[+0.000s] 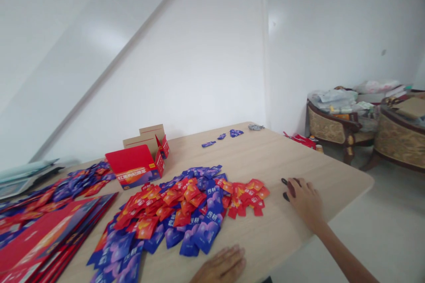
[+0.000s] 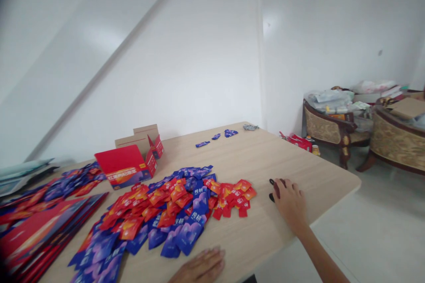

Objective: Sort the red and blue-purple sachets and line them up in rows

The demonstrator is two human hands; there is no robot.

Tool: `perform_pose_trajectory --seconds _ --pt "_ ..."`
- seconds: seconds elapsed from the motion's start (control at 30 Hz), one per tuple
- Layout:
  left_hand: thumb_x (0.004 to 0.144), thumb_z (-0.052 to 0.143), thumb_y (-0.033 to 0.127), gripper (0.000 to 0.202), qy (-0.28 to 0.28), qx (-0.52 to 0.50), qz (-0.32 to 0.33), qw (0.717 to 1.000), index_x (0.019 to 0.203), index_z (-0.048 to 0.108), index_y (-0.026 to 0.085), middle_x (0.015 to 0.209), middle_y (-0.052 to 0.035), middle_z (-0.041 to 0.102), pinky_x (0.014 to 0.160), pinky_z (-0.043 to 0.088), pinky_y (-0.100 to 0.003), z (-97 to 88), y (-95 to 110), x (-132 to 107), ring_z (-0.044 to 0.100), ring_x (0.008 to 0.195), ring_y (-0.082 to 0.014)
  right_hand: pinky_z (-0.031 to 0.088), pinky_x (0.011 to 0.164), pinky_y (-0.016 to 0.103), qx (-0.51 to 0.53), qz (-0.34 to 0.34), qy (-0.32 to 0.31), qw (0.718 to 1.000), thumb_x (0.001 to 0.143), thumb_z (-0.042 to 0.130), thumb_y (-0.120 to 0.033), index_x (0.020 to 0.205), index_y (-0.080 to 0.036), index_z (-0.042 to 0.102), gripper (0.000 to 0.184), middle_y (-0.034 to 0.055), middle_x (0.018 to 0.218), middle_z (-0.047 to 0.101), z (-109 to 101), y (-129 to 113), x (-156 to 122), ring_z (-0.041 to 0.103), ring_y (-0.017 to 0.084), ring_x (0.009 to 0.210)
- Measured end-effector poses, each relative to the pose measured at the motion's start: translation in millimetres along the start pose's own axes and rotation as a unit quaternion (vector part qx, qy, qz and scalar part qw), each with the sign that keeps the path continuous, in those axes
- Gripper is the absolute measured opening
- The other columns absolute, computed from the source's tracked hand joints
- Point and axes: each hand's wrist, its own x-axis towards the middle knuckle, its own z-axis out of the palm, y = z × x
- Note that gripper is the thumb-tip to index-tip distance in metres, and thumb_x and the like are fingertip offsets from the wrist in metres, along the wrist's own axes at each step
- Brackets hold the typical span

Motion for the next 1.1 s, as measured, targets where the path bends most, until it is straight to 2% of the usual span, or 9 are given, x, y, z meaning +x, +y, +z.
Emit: perform_pose_trajectory --seconds 0.17,0.33,0.47,0.7,0.83,0.9,0.97,1.03,1.1 --pt "0.112 0.035 0.028 0.04 0.006 -0.013 -0.007 1.0 0.145 0.055 0.018 0.147 -0.0024 0.061 0.116 0.042 -0.024 -2.5 3 0 0.054 0.139 -0.0146 0.04 0.08 0.039 0.005 -0.002 0.002 1.0 0.098 0.05 -0.031 0.126 -0.021 0.065 0.033 0.0131 0.121 0.066 5 2 0 0.058 0.03 0.102" --pt "0.11 0.039 0.043 0.05 -0.017 -0.029 -0.009 0.999 0.151 0.047 0.015 0.155 -0.0064 0.052 0.122 0.034 -0.03 12.9 5 -8 0.043 0.147 -0.0177 0.04 0.08 0.039 0.012 0.004 -0.004 1.0 0.096 0.053 -0.032 0.127 -0.021 0.065 0.035 0.0137 0.12 0.065 6 3 -1 0.058 0.03 0.102" --pt "0.11 0.041 0.041 0.051 -0.021 -0.01 -0.002 1.0 0.154 0.044 0.015 0.16 -0.005 0.046 0.125 0.027 -0.03 16.6 5 -13 0.034 0.152 -0.0177 0.042 0.081 0.04 0.015 -0.004 0.005 1.0 0.094 0.055 -0.032 0.127 -0.02 0.066 0.037 0.0143 0.121 0.066 6 3 -3 0.058 0.03 0.102" --pt "0.111 0.042 0.031 0.036 0.022 0.065 0.009 0.998 0.141 0.059 0.02 0.152 0.0016 0.056 0.119 0.039 -0.027 18.8 6 -8 0.05 0.142 -0.015 0.043 0.08 0.041 0.01 -0.006 0.016 1.0 0.097 0.051 -0.031 0.128 -0.02 0.065 0.036 0.0135 0.12 0.067 5 2 -5 0.06 0.03 0.101" --pt "0.109 0.049 0.033 0.025 0.11 0.103 0.022 0.988 0.123 0.07 0.029 0.137 0.0071 0.069 0.106 0.05 -0.02 19.7 -1 0 0.063 0.123 -0.0106 0.044 0.079 0.04 0.005 -0.015 0.017 1.0 0.1 0.046 -0.033 0.131 -0.02 0.064 0.038 0.0125 0.124 0.066 4 2 -4 0.06 0.03 0.102" --pt "0.108 0.052 0.038 0.024 0.094 0.093 0.065 0.989 0.124 0.069 0.032 0.134 0.0065 0.07 0.102 0.051 -0.02 2.3 -17 14 0.064 0.121 -0.0112 0.044 0.078 0.041 0.004 -0.017 0.018 1.0 0.101 0.043 -0.034 0.131 -0.019 0.063 0.039 0.012 0.125 0.067 6 3 -5 0.06 0.03 0.101" --pt "0.107 0.053 0.037 0.032 0.018 0.054 0.097 0.994 0.137 0.061 0.03 0.14 0.0021 0.066 0.107 0.049 -0.028 -22.5 -48 38 0.059 0.128 -0.0163 0.045 0.077 0.042 0.006 -0.019 0.018 1.0 0.101 0.042 -0.035 0.131 -0.019 0.063 0.04 0.0117 0.124 0.067 11 5 -5 0.061 0.031 0.1" --pt "0.107 0.05 0.038 0.041 -0.053 0.011 0.066 0.996 0.145 0.054 0.023 0.142 -0.0043 0.063 0.111 0.047 -0.037 -41.2 -97 69 0.056 0.131 -0.0211 0.046 0.076 0.043 0.012 -0.02 0.016 1.0 0.101 0.041 -0.037 0.131 -0.021 0.063 0.041 0.0116 0.124 0.067 15 7 -5 0.061 0.032 0.1" --pt "0.106 0.048 0.037 0.043 -0.125 0.003 -0.024 0.992 0.147 0.051 0.023 0.142 -0.0074 0.062 0.112 0.046 -0.041 -41.3 -162 100 0.056 0.13 -0.024 0.047 0.075 0.044 0.024 -0.019 0.013 0.999 0.1 0.041 -0.039 0.131 -0.023 0.063 0.043 0.0119 0.124 0.068 19 10 -4 0.062 0.033 0.1"
